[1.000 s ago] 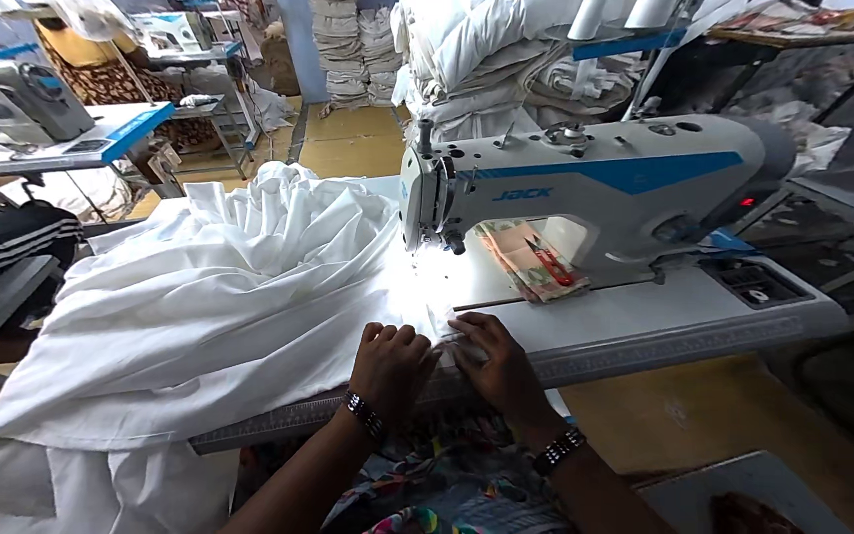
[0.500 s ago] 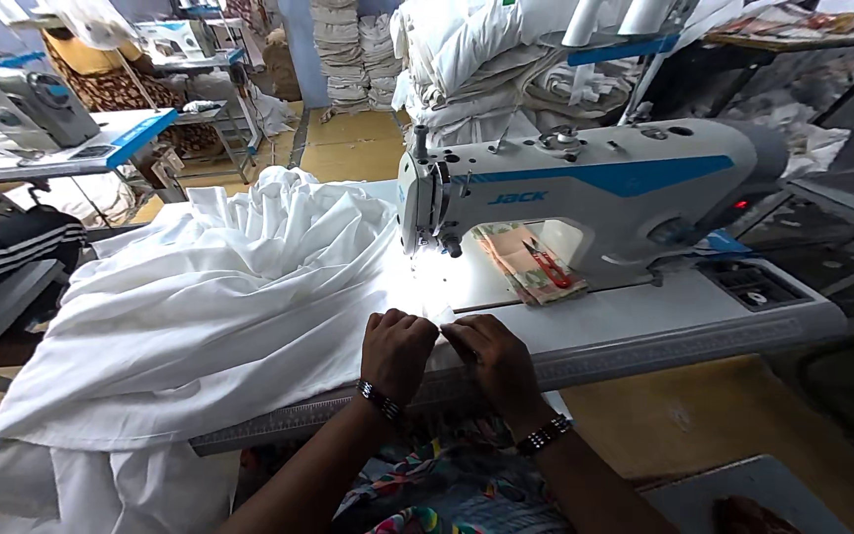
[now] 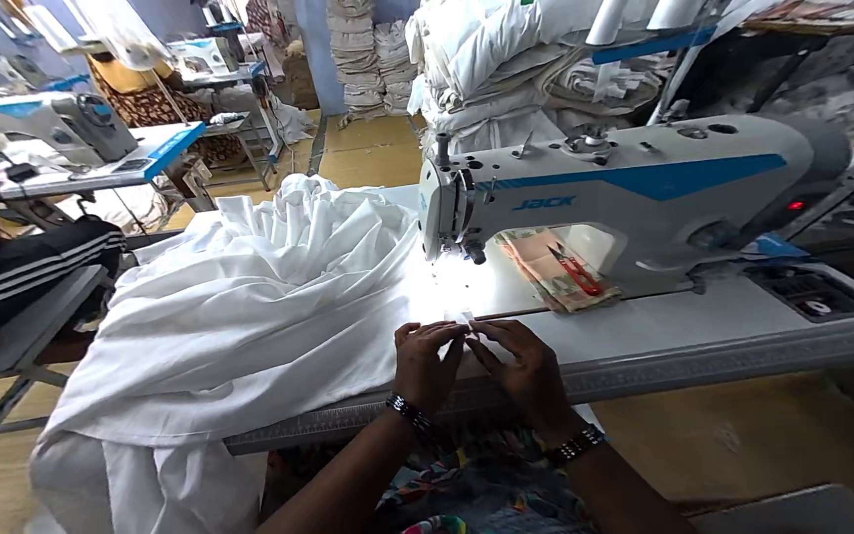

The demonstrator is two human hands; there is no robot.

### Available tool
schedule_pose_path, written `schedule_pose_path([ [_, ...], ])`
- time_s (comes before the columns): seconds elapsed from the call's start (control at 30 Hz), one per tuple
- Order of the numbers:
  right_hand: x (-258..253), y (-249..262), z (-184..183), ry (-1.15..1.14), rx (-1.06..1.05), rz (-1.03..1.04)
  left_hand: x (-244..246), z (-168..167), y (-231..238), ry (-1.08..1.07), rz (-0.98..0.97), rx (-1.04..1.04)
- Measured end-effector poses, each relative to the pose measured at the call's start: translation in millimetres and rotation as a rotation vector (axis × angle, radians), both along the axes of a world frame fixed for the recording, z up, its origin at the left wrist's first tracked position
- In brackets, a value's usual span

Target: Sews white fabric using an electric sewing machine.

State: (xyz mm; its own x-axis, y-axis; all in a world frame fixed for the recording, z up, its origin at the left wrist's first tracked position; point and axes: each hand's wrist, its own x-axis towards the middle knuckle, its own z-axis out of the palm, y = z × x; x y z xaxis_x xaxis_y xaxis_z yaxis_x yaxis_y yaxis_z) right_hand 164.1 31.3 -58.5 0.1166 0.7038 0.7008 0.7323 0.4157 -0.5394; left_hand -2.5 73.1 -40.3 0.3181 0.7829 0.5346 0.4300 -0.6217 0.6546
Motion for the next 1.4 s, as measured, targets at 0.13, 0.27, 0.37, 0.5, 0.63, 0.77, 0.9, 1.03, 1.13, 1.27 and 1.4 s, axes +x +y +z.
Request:
schedule_pose_path([
  [0.13, 2, 2, 1, 0.01, -0.003, -0.019, -4, 9, 0, 0.072, -0.088, -0.077],
  [0.27, 12, -1, 1, -0.15, -0.005, -0.013, -12, 2, 4, 0.216, -0.084, 0.156],
  [0.37, 16, -4, 3, -0.285, 0.016, -0.048, -17, 0, 0, 0.506, -0.02, 0.365],
  [0.5, 13, -6, 6, -0.383, 0.049, -0.078, -16, 3, 0, 0.632, -0.044, 0.407],
  [0.63, 9, -7, 7, -0.435, 0.056, -0.094, -21, 11, 7, 0.63, -0.211, 0.314],
  [0.77, 1, -7, 2, -0.486, 0.025, -0.095, -23, 6, 7, 0.554, -0.238, 0.281],
  [0.9, -4, -7, -1, -0.485, -0.029, -0.095, -24, 3, 6, 0.527, -0.213, 0.286],
  [1.03, -8, -7, 2, -0.477, -0.073, -0.097, -24, 3, 6, 0.536, -0.199, 0.273],
  [1.13, -8, -4, 6, -0.475, -0.099, -0.086, -25, 4, 8, 0.535, -0.19, 0.269],
  [1.27, -7, 10, 6, -0.503, -0.111, -0.096, -24, 6, 24, 0.553, -0.167, 0.216],
  [1.4, -10, 25, 11, -0.505, -0.153, -0.115, -20, 14, 43, 0.608, -0.159, 0.203],
])
